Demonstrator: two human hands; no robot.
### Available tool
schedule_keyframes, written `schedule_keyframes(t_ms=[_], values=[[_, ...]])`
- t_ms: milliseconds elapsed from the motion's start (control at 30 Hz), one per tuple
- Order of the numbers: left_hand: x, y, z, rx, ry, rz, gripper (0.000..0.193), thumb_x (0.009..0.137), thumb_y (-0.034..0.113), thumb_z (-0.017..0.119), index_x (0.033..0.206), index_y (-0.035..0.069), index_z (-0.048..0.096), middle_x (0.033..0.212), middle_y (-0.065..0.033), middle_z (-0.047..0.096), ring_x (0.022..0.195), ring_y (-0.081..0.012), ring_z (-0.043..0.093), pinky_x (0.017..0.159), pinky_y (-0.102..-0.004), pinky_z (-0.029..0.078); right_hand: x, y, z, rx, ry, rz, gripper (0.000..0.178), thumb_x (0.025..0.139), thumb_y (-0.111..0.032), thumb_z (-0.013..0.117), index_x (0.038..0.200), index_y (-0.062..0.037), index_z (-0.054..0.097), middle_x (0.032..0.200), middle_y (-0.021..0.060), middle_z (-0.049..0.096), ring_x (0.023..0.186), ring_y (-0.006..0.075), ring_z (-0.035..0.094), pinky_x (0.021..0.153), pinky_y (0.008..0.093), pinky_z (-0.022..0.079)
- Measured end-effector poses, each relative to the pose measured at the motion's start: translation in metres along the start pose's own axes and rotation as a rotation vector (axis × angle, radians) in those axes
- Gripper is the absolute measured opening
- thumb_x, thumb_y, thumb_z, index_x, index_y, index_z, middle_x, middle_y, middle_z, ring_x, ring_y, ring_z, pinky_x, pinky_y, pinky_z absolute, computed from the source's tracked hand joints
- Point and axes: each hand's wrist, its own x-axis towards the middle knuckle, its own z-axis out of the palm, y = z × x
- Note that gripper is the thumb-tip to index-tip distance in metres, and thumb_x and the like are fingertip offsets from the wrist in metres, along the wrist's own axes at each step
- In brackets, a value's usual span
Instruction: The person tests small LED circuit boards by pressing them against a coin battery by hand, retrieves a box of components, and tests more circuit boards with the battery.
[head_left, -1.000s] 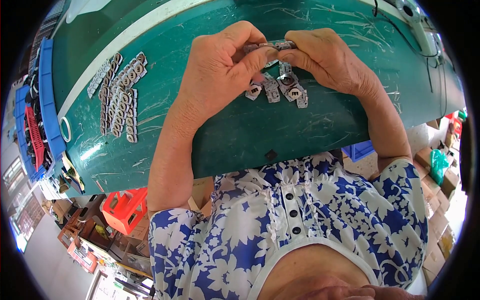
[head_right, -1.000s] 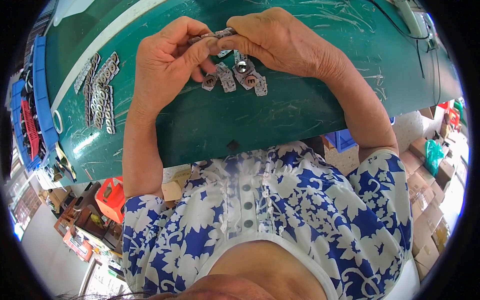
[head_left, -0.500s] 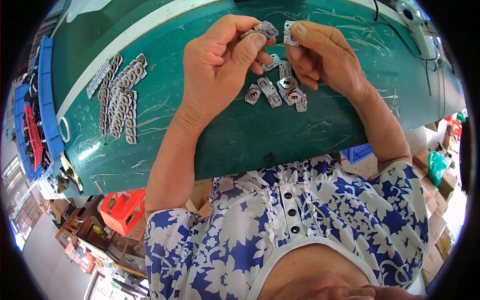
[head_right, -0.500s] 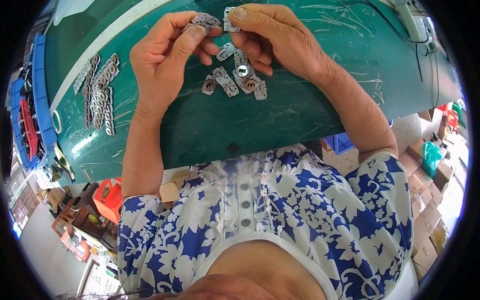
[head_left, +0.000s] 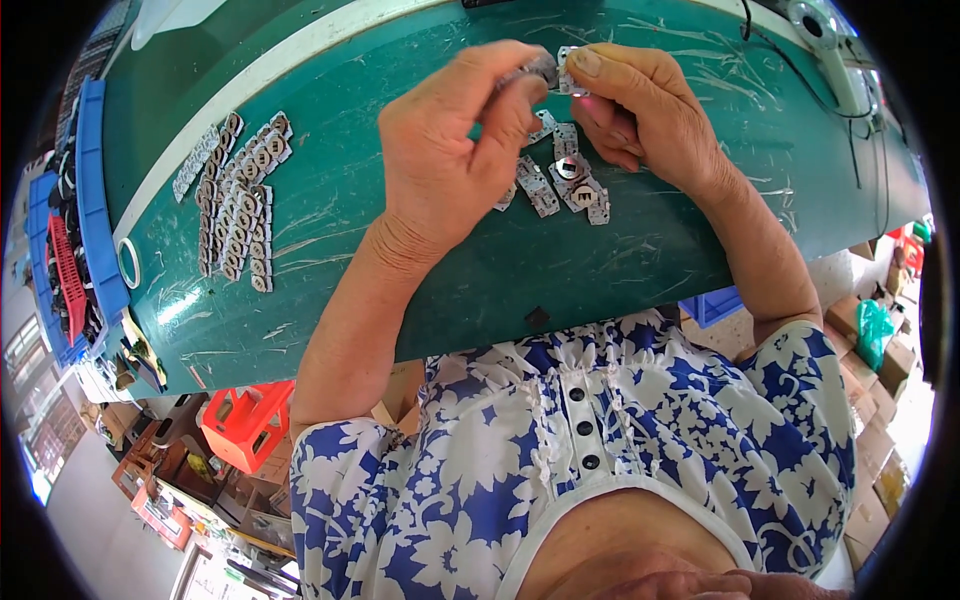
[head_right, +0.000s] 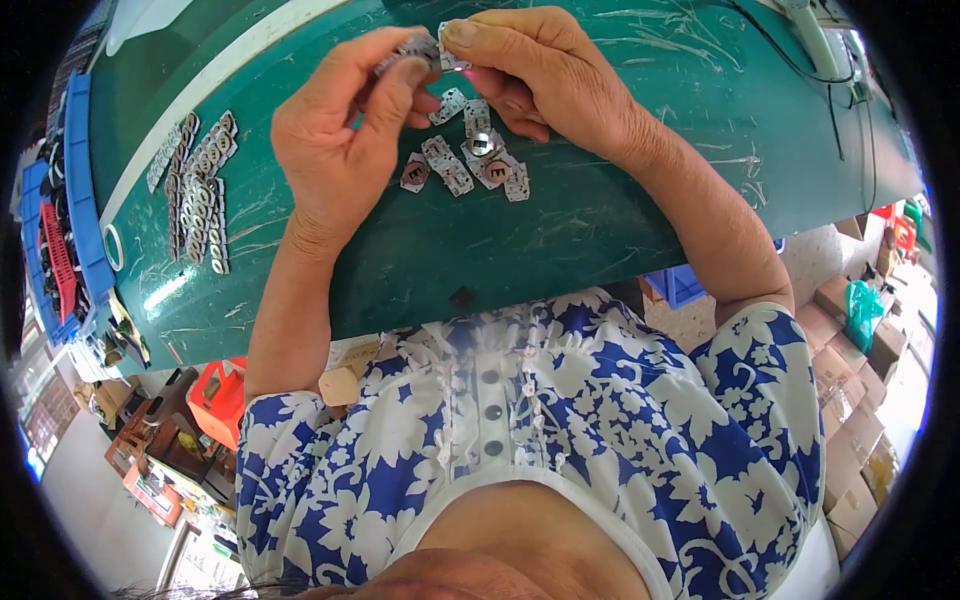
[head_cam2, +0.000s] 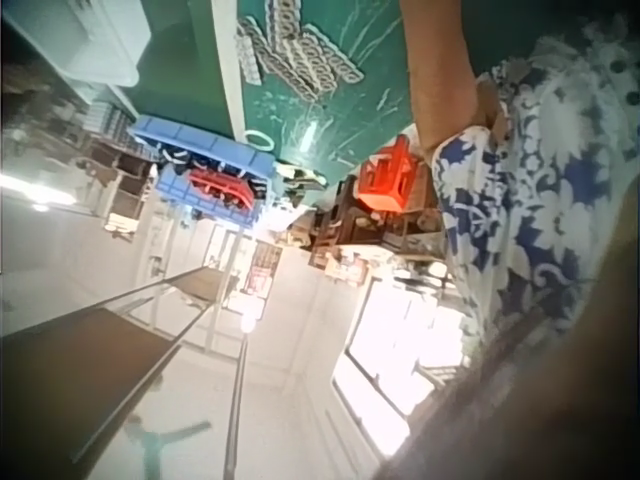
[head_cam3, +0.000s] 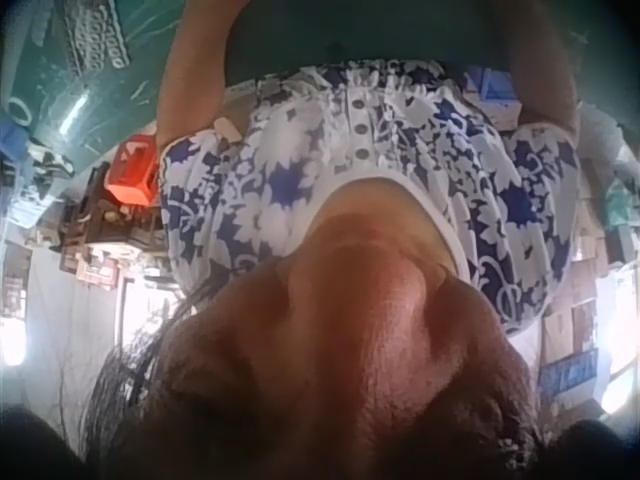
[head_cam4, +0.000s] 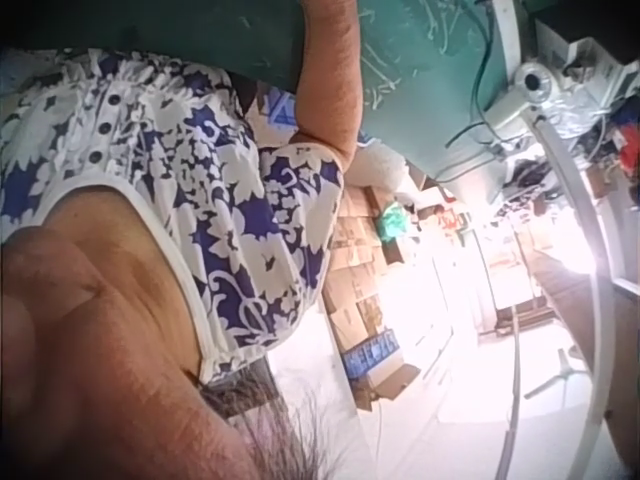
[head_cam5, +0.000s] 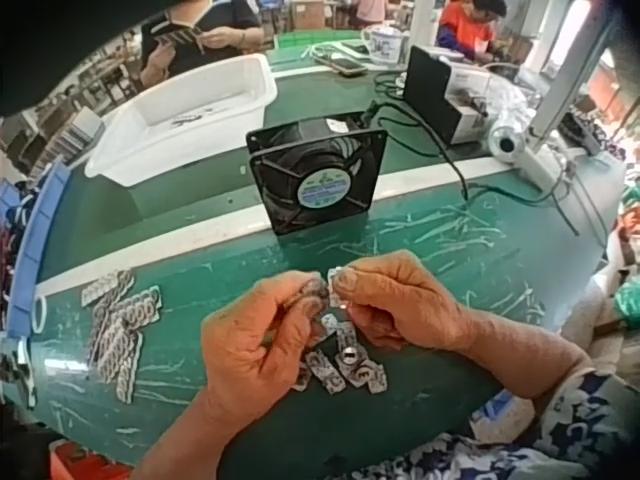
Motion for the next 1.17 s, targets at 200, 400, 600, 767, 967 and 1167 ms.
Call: schedule_keyframes(t_ms=[200,400,600,767,967,1167], values=[[-0.001,0.001,-0.002,0.085,-0.207,0.165,0.017,0.096,0.002,0.066,0.112,0.000,0.069,0.089,-0.0059,0.074,0.074,-0.0092,0.070,0.065,-0.0219,0.055,0.002,-0.009,0.000,0.112,0.043,0.068,0.047,0.107,-0.033,0.048,0.067,-0.0099,0.042,0.052,-0.0033,0.031,0.041,0.0073,0.031,0.037,0.0243,0.026],[0.003,-0.001,-0.010,-0.076,-0.083,-0.003,0.021,0.095,0.005,0.070,0.115,0.000,0.068,0.095,-0.0046,0.073,0.081,-0.0100,0.070,0.070,-0.0227,0.056,-0.002,-0.012,0.001,-0.044,-0.007,-0.004,0.044,0.107,-0.035,0.049,0.073,-0.0073,0.050,0.053,-0.0037,0.035,0.042,0.0053,0.031,0.038,0.0238,0.029],[0.005,-0.006,-0.008,-0.059,-0.180,0.069,0.034,0.087,0.000,0.078,0.119,0.001,0.066,0.096,-0.0024,0.070,0.084,-0.0081,0.067,0.076,-0.0222,0.056,-0.003,-0.006,-0.006,-0.069,-0.106,0.083,0.043,0.105,-0.039,0.055,0.085,-0.0029,0.065,0.064,-0.0017,0.052,0.048,0.0044,0.047,0.041,0.0215,0.038],[0.002,-0.002,-0.009,-0.101,-0.138,-0.101,0.032,0.088,-0.001,0.076,0.118,0.002,0.066,0.094,-0.0015,0.070,0.076,-0.0051,0.066,0.062,-0.0183,0.052,-0.003,-0.007,0.000,-0.146,-0.044,-0.033,0.042,0.106,-0.039,0.055,0.086,-0.0035,0.066,0.065,-0.0017,0.054,0.048,0.0040,0.047,0.042,0.0207,0.039],[0.001,-0.001,-0.010,-0.348,-0.117,-0.227,0.023,0.093,0.004,0.072,0.115,0.000,0.067,0.084,-0.0032,0.069,0.065,-0.0050,0.063,0.052,-0.0187,0.048,-0.004,0.001,0.009,-0.375,0.022,-0.200,0.031,0.106,-0.028,0.056,0.095,-0.0009,0.066,0.071,-0.0006,0.058,0.049,0.0027,0.047,0.045,0.0192,0.038],[0.003,0.002,-0.013,-0.429,-0.191,-0.383,0.019,0.097,0.008,0.069,0.113,-0.001,0.067,0.077,-0.0039,0.066,0.060,-0.0062,0.060,0.050,-0.0189,0.047,-0.004,0.003,0.008,-0.176,0.125,-0.182,0.016,0.102,-0.018,0.065,0.105,-0.0032,0.068,0.073,-0.0013,0.059,0.051,0.0019,0.047,0.045,0.0198,0.040]])
